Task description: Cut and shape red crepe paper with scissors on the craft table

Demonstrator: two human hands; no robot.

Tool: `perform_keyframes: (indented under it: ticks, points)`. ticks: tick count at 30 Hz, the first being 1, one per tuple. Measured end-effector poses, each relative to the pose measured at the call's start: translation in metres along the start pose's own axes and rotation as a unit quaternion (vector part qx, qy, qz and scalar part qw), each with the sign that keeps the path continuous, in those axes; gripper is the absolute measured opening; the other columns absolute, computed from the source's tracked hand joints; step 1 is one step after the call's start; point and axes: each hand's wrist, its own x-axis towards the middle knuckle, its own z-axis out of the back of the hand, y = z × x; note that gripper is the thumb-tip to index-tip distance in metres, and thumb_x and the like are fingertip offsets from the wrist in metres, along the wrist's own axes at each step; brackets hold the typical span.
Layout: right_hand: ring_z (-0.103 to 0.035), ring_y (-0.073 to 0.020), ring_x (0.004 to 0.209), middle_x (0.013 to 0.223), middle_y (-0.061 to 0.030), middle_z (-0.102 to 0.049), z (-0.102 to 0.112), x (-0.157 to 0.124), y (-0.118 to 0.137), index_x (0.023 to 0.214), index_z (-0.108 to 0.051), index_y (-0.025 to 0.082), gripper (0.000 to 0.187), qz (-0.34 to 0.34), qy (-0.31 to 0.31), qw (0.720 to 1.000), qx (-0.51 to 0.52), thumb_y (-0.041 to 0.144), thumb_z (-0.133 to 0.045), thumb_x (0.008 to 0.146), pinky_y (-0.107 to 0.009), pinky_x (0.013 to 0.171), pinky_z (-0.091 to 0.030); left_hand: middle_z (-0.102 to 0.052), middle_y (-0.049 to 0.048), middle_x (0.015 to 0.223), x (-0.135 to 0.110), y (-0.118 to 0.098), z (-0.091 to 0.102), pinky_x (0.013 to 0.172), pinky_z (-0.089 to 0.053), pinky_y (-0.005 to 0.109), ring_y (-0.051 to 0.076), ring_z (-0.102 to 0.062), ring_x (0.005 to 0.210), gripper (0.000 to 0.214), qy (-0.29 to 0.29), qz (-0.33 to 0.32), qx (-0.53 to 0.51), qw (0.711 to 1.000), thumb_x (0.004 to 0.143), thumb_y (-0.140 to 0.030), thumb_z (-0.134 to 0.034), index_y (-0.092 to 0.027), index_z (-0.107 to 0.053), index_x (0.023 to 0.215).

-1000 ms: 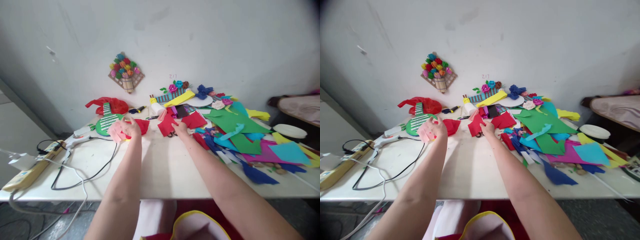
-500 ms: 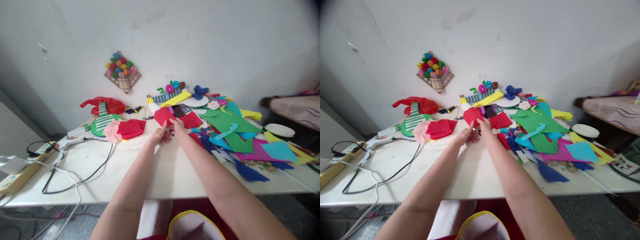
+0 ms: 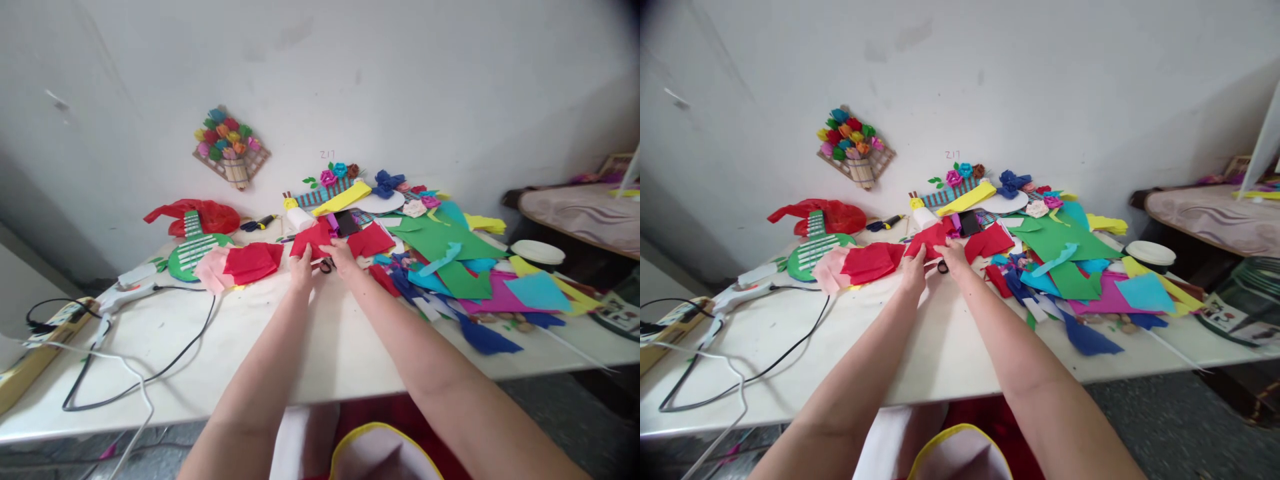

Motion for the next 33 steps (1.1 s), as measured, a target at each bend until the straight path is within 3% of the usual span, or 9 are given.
perform_keyframes:
  ticks: [5, 8, 15, 20, 26, 33]
  points:
    - [-0.054, -0.0125, 0.059, 0.059, 0.0012, -0.062, 0.001, 0.000, -0.004, 0.068, -0.060, 0.013, 0.023, -0.021, 0.073, 0.996, -0.046, 0.030, -0.066, 0.053, -0.025, 0.062, -0.042, -0.065, 0.0058, 0.081, 0.004, 0.001, 0.008, 0.068, -0.049, 0.030, 0.017, -0.062, 0.076, 0.032, -0.021, -0.012, -0.046, 0.999, 0.067, -0.039, -0.062, -0.015, -0.061, 0.088]
    - [-0.055, -0.0136, 0.058, 0.055, 0.0007, -0.060, 0.001, -0.002, -0.002, 0.068, -0.060, 0.013, 0.025, -0.038, 0.085, 0.995, -0.043, 0.034, -0.067, 0.055, -0.025, 0.058, -0.042, -0.066, 0.0051, 0.086, 0.006, 0.002, 0.014, 0.070, -0.048, 0.029, 0.018, -0.062, 0.082, 0.033, -0.014, -0.013, -0.064, 0.998, 0.065, -0.037, -0.065, -0.017, -0.062, 0.091]
    - [-0.054, -0.0136, 0.051, 0.051, 0.0016, -0.057, 0.012, 0.006, 0.002, 0.067, -0.057, 0.016, 0.029, -0.015, -0.048, 0.999, 0.013, 0.043, -0.064, 0.059, -0.024, 0.049, -0.040, -0.067, 0.0088, 0.085, 0.011, 0.005, 0.029, 0.067, -0.048, 0.030, 0.021, -0.063, 0.078, 0.040, 0.083, 0.029, -0.031, 0.996, 0.059, -0.037, -0.070, -0.012, -0.063, 0.089]
    - [-0.054, -0.0126, 0.048, 0.047, 0.0034, -0.056, 0.021, 0.009, 0.003, 0.061, -0.055, 0.017, 0.024, -0.012, -0.053, 0.999, -0.005, 0.035, -0.069, 0.053, -0.023, 0.047, -0.040, -0.067, 0.0065, 0.083, 0.017, 0.010, 0.031, 0.072, -0.049, 0.030, 0.020, -0.063, 0.081, 0.038, 0.038, 0.025, -0.045, 0.998, 0.058, -0.035, -0.072, -0.015, -0.063, 0.089]
    - [-0.047, -0.0095, 0.041, 0.042, 0.0037, -0.052, 0.022, 0.004, 0.009, 0.063, -0.060, 0.014, 0.021, -0.035, 0.030, 0.999, -0.019, 0.030, -0.069, 0.054, -0.021, 0.043, -0.035, -0.067, 0.0071, 0.085, 0.021, 0.012, 0.031, 0.077, -0.049, 0.034, 0.021, -0.063, 0.081, 0.033, 0.019, 0.000, -0.085, 0.996, 0.057, -0.033, -0.072, -0.015, -0.061, 0.083]
    - [-0.044, -0.0084, 0.037, 0.043, 0.0040, -0.053, 0.031, 0.009, 0.000, 0.068, -0.062, 0.014, 0.029, -0.038, 0.026, 0.997, -0.054, 0.041, -0.068, 0.059, -0.021, 0.040, -0.034, -0.067, 0.0058, 0.087, 0.026, 0.014, 0.039, 0.079, -0.049, 0.033, 0.019, -0.063, 0.084, 0.032, 0.006, 0.013, -0.100, 0.995, 0.059, -0.030, -0.072, -0.017, -0.060, 0.086]
